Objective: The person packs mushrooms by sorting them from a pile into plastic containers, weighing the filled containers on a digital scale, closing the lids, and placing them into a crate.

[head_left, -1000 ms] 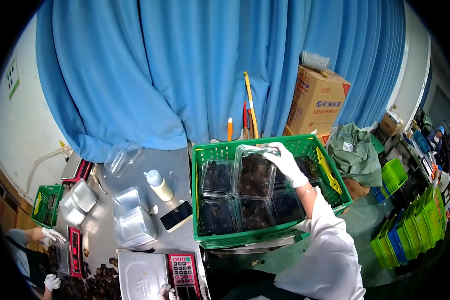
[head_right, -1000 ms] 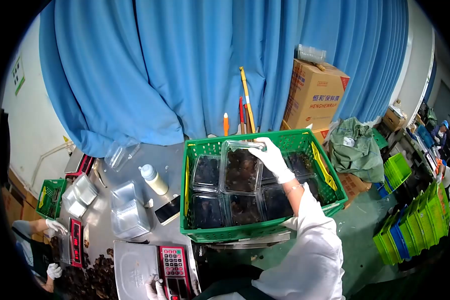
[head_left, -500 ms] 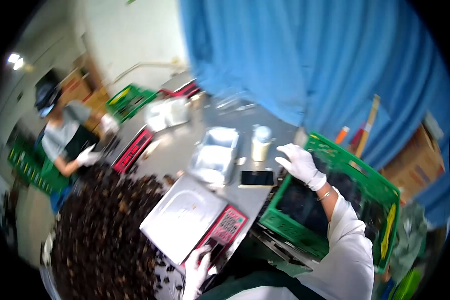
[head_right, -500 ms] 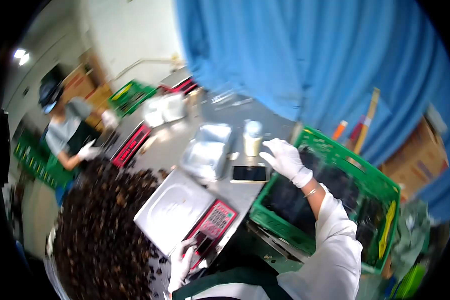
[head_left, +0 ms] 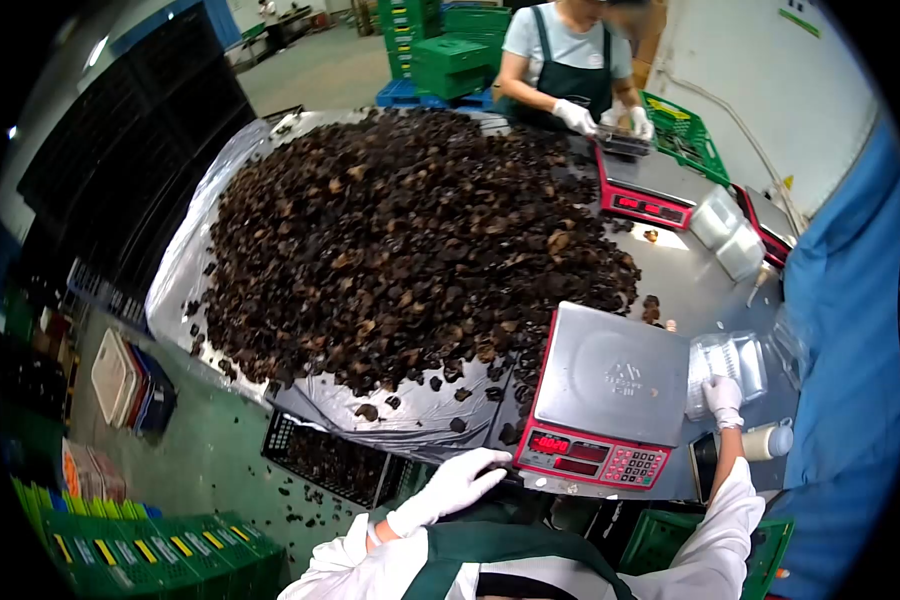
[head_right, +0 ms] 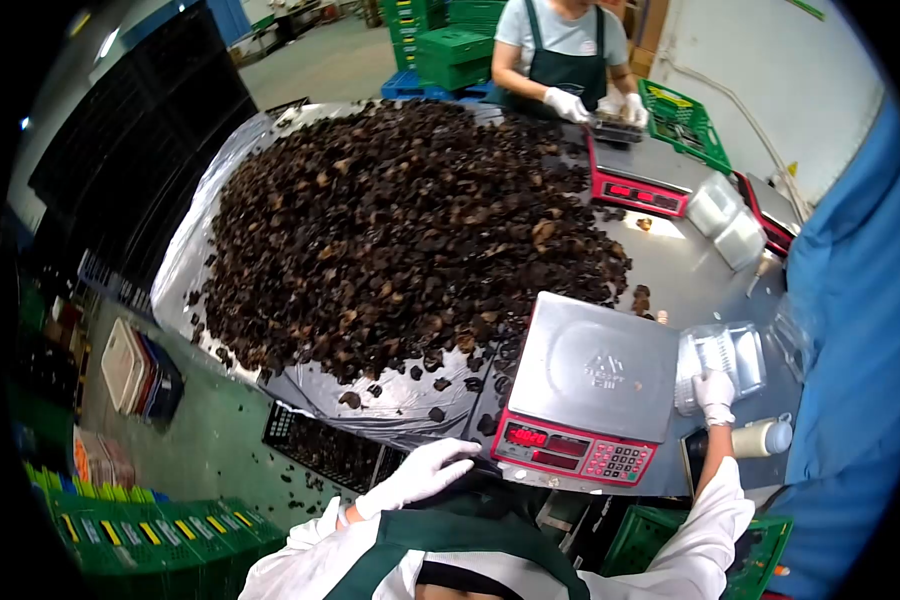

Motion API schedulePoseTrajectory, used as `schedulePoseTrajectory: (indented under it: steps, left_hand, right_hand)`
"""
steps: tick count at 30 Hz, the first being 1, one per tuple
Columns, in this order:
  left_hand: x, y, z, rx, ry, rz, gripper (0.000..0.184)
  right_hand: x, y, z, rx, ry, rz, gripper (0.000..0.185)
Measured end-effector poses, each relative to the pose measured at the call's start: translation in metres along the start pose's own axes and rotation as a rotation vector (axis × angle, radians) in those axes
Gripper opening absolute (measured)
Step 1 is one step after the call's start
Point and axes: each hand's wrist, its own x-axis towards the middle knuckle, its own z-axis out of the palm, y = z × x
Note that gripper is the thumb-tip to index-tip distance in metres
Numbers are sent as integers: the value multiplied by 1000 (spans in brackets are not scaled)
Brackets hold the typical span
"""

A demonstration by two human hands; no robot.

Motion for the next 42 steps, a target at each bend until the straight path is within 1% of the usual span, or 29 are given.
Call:
schedulePoseTrajectory:
  steps: [2, 3, 4, 5, 6, 7, 8, 9, 12, 13, 15, 16, 17, 19, 20, 21, 23, 25, 26, 27, 30, 31, 32, 33, 34, 37, 38, 39, 42]
  left_hand:
    - [-13, -7, -14, -6, 73, -55, 30]
    - [-20, -18, -18, 21, 112, -45, 30]
    - [-27, -22, -25, 15, 125, -81, 29]
    - [-33, -26, -32, 9, 140, -115, 29]
    - [-40, -29, -39, 9, 156, -163, 30]
    - [-47, -37, -45, 28, 176, -166, 30]
    - [-52, -47, -48, 24, 193, -187, 30]
    - [-56, -56, -52, 22, 206, -207, 29]
    - [-63, -70, -71, -9, 195, -250, 29]
    - [-66, -75, -78, -20, 191, -270, 29]
    - [-72, -90, -89, 9, 262, -219, 28]
    - [-76, -94, -99, 23, 278, -226, 27]
    - [-82, -100, -109, 39, 298, -234, 27]
    - [-93, -120, -126, 89, 366, -223, 25]
    - [-98, -127, -138, 143, 391, -237, 24]
    - [-103, -133, -148, 197, 413, -253, 24]
    - [-107, -151, -165, 196, 471, -323, 21]
    - [-101, -175, -172, 170, 583, -240, 21]
    - [-93, -169, -181, 194, 570, -249, 23]
    - [-84, -179, -181, 308, 630, -113, 26]
    - [-57, -181, -184, 482, 600, 81, 32]
    - [-49, -174, -185, 535, 559, 123, 40]
    - [-42, -173, -185, 571, 529, 153, 45]
    - [-35, -174, -184, 605, 500, 182, 49]
    - [-31, -174, -182, 669, 400, 110, 56]
    - [-29, -182, -179, 694, 355, 118, 58]
    - [-30, -187, -178, 646, 351, 141, 57]
    - [-32, -187, -178, 621, 374, 164, 52]
    - [-40, -197, -169, 532, 369, 191, 47]
  right_hand:
    - [-7, -13, -29, 70, 23, 78, 31]
    - [1, 7, -18, 98, 112, 79, 33]
    - [19, 43, -3, 248, 223, 89, 37]
    - [14, 42, -28, 305, 375, 44, 38]
    - [23, 63, -41, 548, 291, 60, 36]
    - [-2, 20, -98, 726, 282, 24, 29]
    - [0, 29, -108, 732, 302, -35, 27]
    - [-11, 11, -126, 767, 308, -64, 25]
    - [-69, -83, -160, 549, 226, -188, 20]
    - [-84, -103, -153, 459, 168, -233, 19]
    - [-116, -138, -117, 196, 250, -489, 21]
    - [-127, -147, -100, 138, 135, -534, 22]
    - [-139, -153, -89, 82, 20, -579, 25]
    - [-160, -171, -85, 45, -169, -507, 30]
    - [-169, -194, -101, 13, -95, -475, 41]
    - [-172, -212, -106, 10, -94, -476, 41]
    - [-175, -251, -113, 261, 192, -493, 53]
    - [-172, -314, -124, 418, -31, -453, 58]
    - [-168, -345, -120, 456, -39, -548, 58]
    - [-164, -378, -111, 492, -45, -644, 59]
    - [-147, -470, -73, 560, -97, -861, 75]
    - [-144, -501, -69, 596, -152, -861, 83]
    - [-139, -525, -60, 631, -123, -910, 91]
    - [-133, -547, -43, 554, 31, -995, 102]
    - [-133, -564, -39, 478, -14, -976, 105]
    - [-139, -581, -14, 293, -68, -993, 111]
    - [-147, -579, -3, 193, -49, -1007, 104]
    - [-157, -570, 2, 148, 2, -1037, 91]
    - [-181, -542, 20, 183, 54, -1008, 62]
